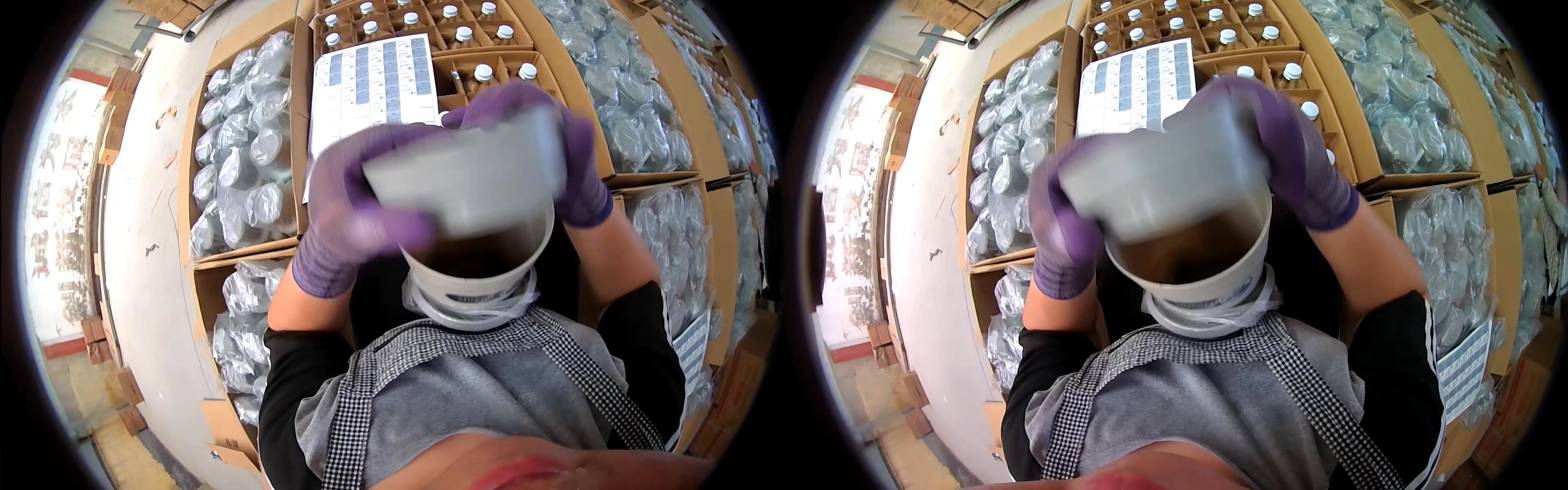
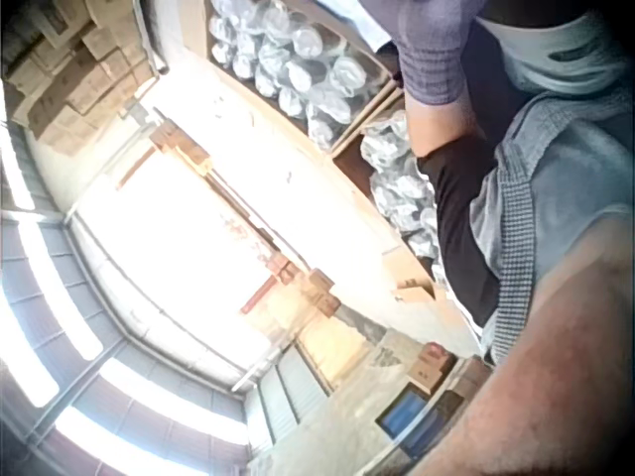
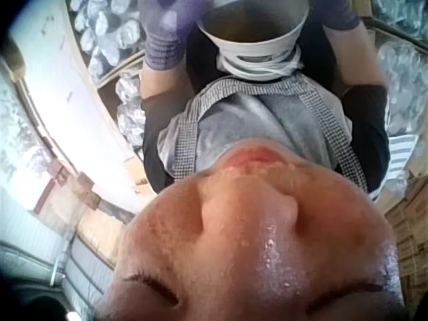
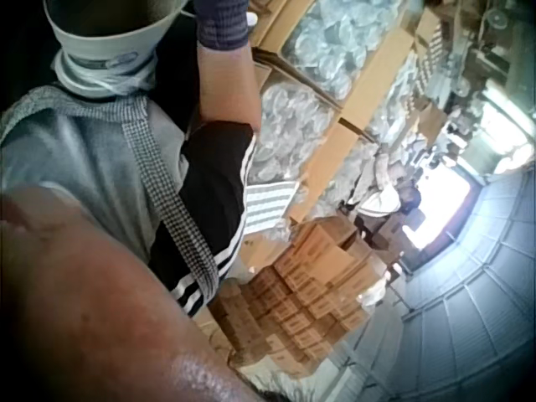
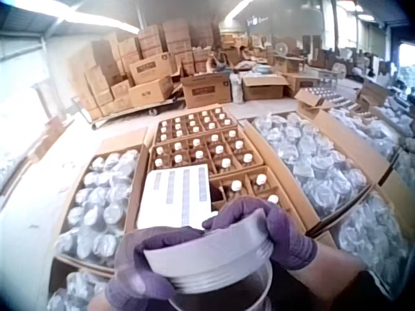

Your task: The person assembles a thermal dispenser by cleaning parts with a scraper and cloth, inserting a metal liner into a plastic shell, and applying multiple labels to the exterior.

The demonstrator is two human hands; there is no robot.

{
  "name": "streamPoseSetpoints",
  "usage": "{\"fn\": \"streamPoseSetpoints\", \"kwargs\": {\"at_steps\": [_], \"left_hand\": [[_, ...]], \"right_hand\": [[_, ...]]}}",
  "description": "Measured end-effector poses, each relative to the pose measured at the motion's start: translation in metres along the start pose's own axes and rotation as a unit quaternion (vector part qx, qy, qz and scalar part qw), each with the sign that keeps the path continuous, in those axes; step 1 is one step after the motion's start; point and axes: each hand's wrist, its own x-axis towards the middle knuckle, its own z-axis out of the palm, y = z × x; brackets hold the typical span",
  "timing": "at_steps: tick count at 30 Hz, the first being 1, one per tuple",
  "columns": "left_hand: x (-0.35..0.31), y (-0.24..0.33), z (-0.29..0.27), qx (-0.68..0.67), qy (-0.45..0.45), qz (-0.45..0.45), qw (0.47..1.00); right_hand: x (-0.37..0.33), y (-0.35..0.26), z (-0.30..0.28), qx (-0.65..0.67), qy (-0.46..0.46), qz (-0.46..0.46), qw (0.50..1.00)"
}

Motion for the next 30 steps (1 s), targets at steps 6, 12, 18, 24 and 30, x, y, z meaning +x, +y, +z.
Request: {"fn": "streamPoseSetpoints", "kwargs": {"at_steps": [6, 12, 18, 24, 30], "left_hand": [[0.063, -0.033, -0.023, -0.231, 0.041, -0.110, 0.966], [0.068, -0.084, -0.020, -0.123, 0.138, -0.160, 0.970], [0.065, -0.088, -0.017, 0.115, 0.172, -0.102, 0.973], [0.059, -0.089, 0.002, 0.041, 0.186, -0.080, 0.978], [0.056, -0.084, -0.017, -0.003, 0.173, -0.138, 0.975]], "right_hand": [[0.085, 0.005, -0.031, -0.103, 0.167, -0.044, 0.980], [0.082, 0.039, -0.047, -0.670, -0.031, -0.225, 0.707], [0.079, 0.052, -0.063, -0.264, 0.112, 0.207, 0.935], [0.074, 0.067, -0.048, -0.592, 0.085, -0.158, 0.786], [0.078, 0.047, -0.049, -0.318, 0.071, 0.117, 0.938]]}}
